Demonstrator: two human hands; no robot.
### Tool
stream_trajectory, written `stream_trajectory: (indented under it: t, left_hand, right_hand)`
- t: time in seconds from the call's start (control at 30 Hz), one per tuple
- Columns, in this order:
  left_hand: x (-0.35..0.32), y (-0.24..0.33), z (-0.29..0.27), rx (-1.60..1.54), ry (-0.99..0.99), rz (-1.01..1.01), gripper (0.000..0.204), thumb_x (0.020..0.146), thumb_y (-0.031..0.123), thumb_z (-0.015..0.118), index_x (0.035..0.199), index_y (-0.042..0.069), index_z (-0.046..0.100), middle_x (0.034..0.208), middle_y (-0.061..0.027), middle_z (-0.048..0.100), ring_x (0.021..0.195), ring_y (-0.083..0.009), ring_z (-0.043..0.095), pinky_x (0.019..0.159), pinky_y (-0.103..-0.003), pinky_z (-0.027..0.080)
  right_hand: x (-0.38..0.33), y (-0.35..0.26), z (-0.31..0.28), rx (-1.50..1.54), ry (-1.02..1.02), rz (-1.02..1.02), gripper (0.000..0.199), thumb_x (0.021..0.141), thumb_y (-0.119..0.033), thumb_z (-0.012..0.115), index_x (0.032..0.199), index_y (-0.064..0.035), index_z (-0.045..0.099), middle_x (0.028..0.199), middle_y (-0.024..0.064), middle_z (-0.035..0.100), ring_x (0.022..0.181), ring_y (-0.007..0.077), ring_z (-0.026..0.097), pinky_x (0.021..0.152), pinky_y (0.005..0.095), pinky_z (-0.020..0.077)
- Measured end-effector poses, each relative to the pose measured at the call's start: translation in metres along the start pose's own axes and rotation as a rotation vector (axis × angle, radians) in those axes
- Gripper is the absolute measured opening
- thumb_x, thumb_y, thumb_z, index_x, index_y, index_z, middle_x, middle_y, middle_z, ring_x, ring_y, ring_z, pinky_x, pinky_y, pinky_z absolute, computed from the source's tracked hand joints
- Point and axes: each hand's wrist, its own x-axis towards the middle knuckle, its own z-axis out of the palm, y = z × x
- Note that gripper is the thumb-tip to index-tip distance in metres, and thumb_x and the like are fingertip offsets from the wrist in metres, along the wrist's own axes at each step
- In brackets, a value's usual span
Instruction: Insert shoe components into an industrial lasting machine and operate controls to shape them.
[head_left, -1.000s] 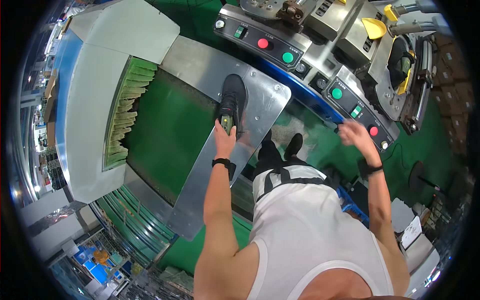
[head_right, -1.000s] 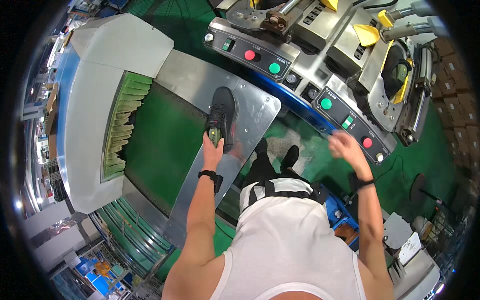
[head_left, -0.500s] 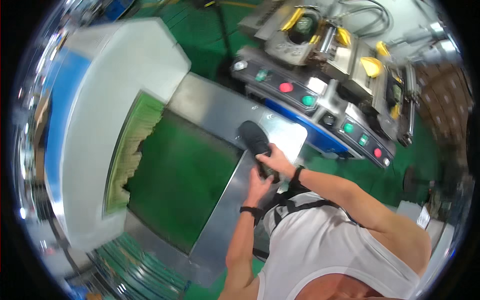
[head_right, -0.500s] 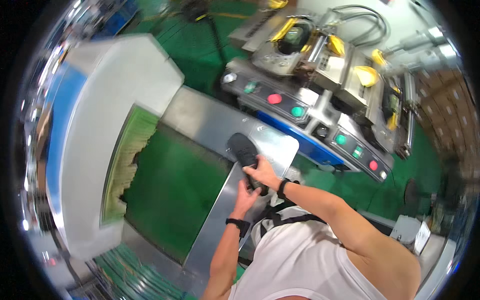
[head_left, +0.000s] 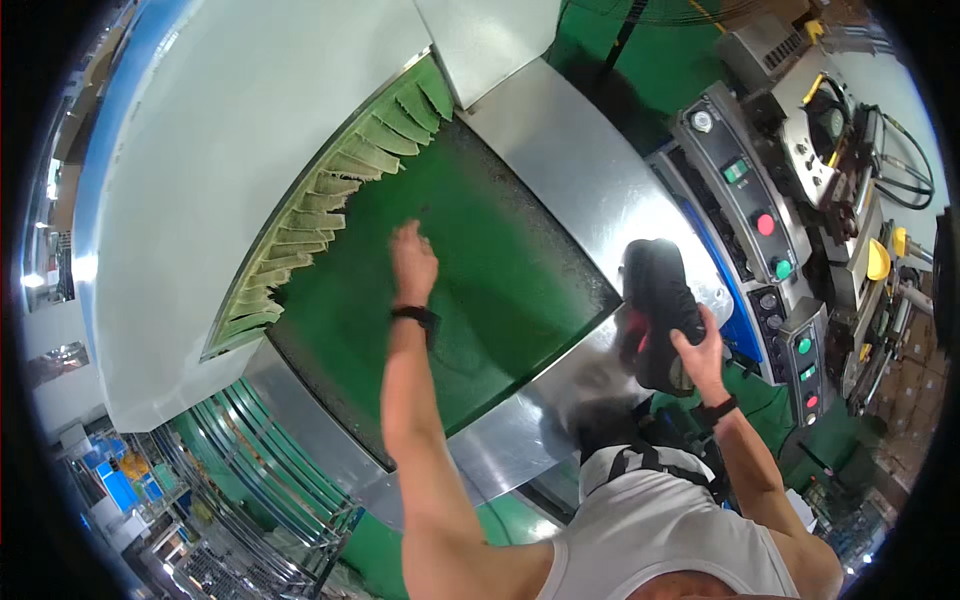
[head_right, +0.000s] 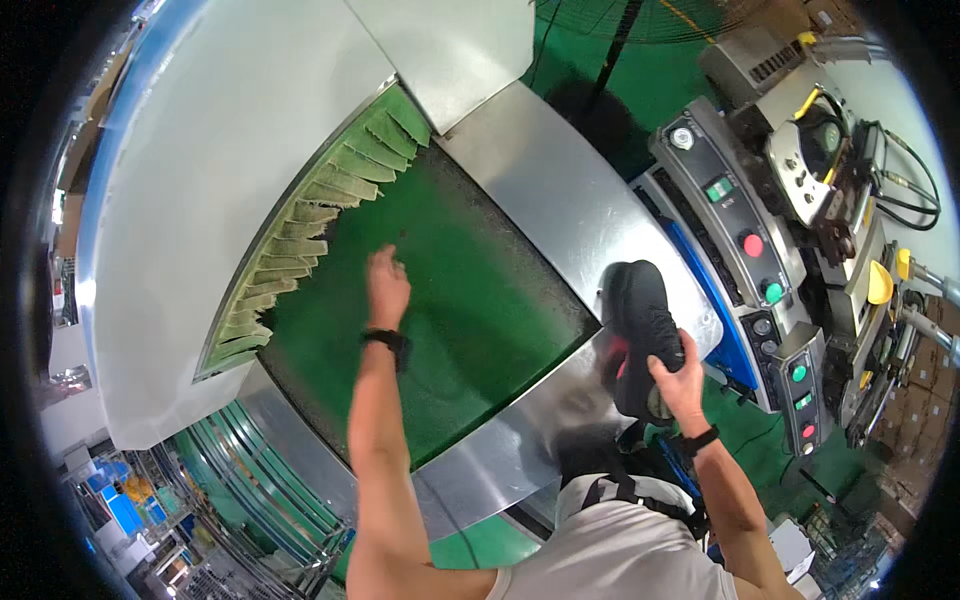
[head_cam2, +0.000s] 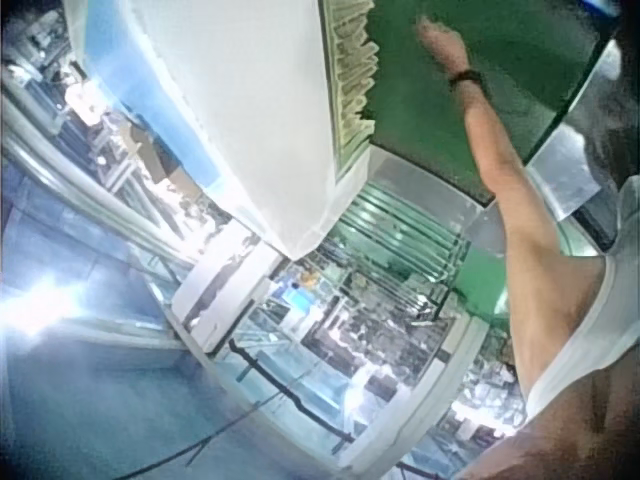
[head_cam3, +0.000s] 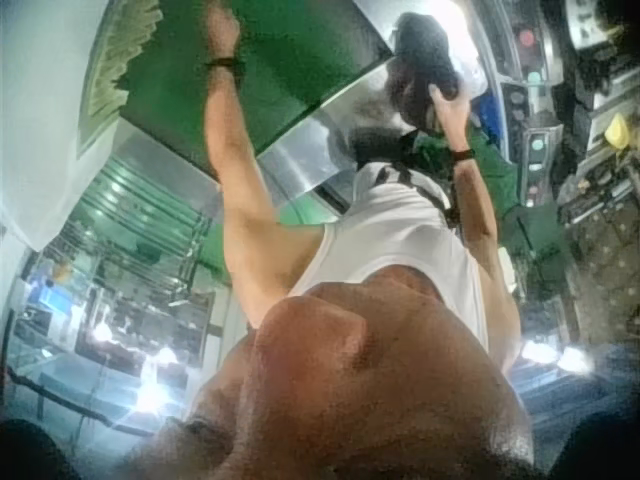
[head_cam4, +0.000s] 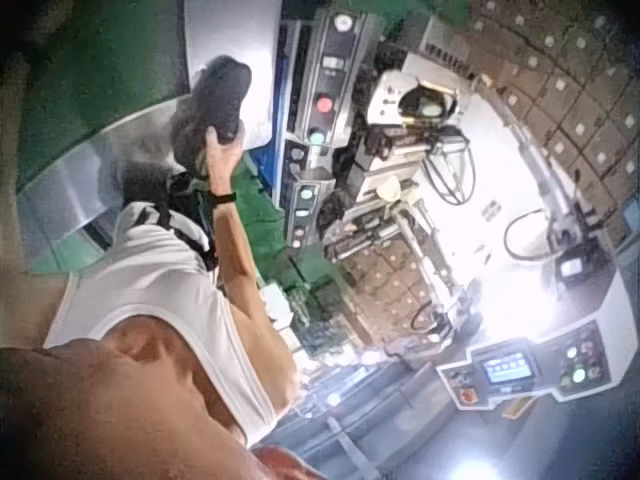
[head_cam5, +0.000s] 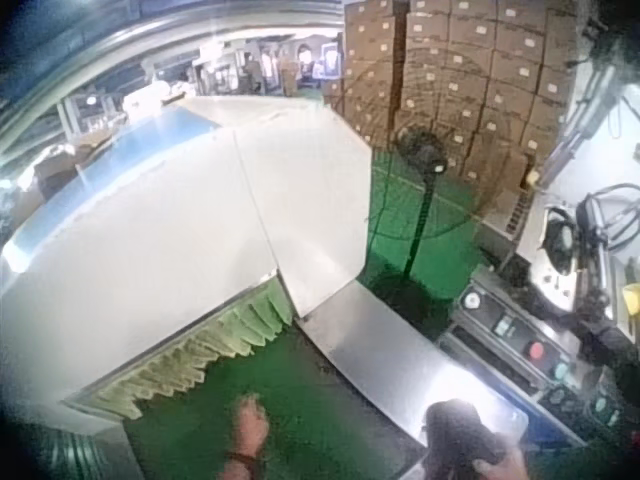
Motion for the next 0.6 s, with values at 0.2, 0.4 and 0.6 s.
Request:
stream_trajectory:
  t: [0.2, 0.4, 0.6]
  left_hand:
    - [0.142, -0.097, -0.106, 0.346, 0.143, -0.304, 0.042, 0.091, 0.017, 0.06, 0.128, -0.005, 0.058, 0.129, -0.032, 0.059, 0.123, -0.0486, 0.052, 0.103, -0.051, 0.042]
    - [0.218, -0.27, -0.073, 0.422, -0.473, -0.253, 0.061, 0.095, 0.051, 0.051, 0.137, 0.009, 0.06, 0.141, -0.0163, 0.059, 0.13, -0.0369, 0.054, 0.106, -0.044, 0.042]
    - [0.229, -0.323, -0.07, 0.007, -0.4, -0.423, 0.063, 0.093, 0.052, 0.058, 0.136, 0.006, 0.061, 0.142, -0.0131, 0.06, 0.129, -0.0289, 0.057, 0.106, -0.045, 0.044]
  right_hand:
    - [0.033, -0.004, 0.022, -0.126, 0.093, -0.059, 0.071, 0.078, -0.011, 0.08, 0.139, 0.003, 0.047, 0.121, 0.02, 0.065, 0.11, 0.0269, 0.065, 0.098, 0.0381, 0.0502]
    - [0.041, 0.002, 0.041, -0.098, 0.132, -0.093, 0.073, 0.077, -0.009, 0.077, 0.142, 0.0021, 0.044, 0.13, 0.0195, 0.055, 0.123, 0.0328, 0.055, 0.108, 0.0404, 0.0423]
    - [0.04, 0.003, 0.037, -0.171, 0.108, -0.085, 0.074, 0.076, -0.01, 0.077, 0.141, 0.0025, 0.044, 0.13, 0.0195, 0.053, 0.123, 0.0321, 0.054, 0.108, 0.0409, 0.0421]
